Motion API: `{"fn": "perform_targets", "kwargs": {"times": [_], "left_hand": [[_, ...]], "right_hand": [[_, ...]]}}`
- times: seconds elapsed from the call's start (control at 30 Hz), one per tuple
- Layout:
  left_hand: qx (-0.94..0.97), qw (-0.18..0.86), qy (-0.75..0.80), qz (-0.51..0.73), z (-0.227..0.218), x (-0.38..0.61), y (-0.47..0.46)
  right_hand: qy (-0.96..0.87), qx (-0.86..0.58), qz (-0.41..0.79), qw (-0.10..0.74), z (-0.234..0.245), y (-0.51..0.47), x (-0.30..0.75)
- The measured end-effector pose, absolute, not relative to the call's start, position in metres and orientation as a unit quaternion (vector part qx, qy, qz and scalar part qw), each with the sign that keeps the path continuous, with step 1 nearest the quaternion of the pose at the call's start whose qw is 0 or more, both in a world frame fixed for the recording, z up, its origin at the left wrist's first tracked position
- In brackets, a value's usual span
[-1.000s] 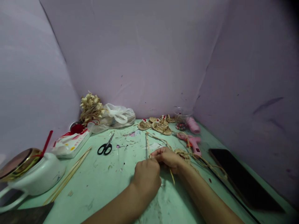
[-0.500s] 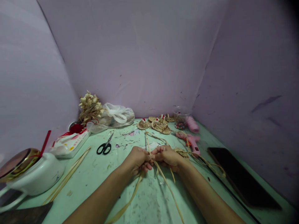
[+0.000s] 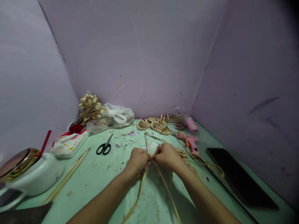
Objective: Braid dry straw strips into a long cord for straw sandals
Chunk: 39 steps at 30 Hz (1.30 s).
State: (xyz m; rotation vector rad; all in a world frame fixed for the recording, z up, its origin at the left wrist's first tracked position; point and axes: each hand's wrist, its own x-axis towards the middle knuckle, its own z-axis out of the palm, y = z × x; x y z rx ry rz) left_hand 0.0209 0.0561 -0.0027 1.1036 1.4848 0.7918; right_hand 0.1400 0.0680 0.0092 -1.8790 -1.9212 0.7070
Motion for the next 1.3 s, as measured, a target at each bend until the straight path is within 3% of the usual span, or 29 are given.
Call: {"fn": "perform_targets", "kwargs": {"times": [0.4,0.53,0.67,0.8,0.97,1.3], "left_hand": [[0.450,0.580,0.584,0.346,0.003,0.010,0.062],[0.471,0.605,0.567,0.301,0.003,0.002,0.067],[0.468,0.639,0.535,0.295,0.005,0.000,0.068],[0.465,0.646,0.526,0.298,0.005,0.001,0.068],[0.471,0.639,0.529,0.300,0.004,0.001,0.067],[0.533,0.582,0.561,0.249,0.001,0.001,0.066]], "right_hand": [[-0.785,-0.605,0.079,0.109,0.039,0.039,0.113],[-0.791,-0.579,0.155,0.119,0.039,0.042,0.122],[-0.728,-0.556,0.375,0.143,0.035,0.059,0.149],[-0.541,-0.631,0.500,0.243,0.027,0.071,0.158],[-0.435,-0.486,0.714,0.254,0.015,0.062,0.135],[-0.483,-0.591,0.538,0.358,-0.016,0.056,0.128]]}}
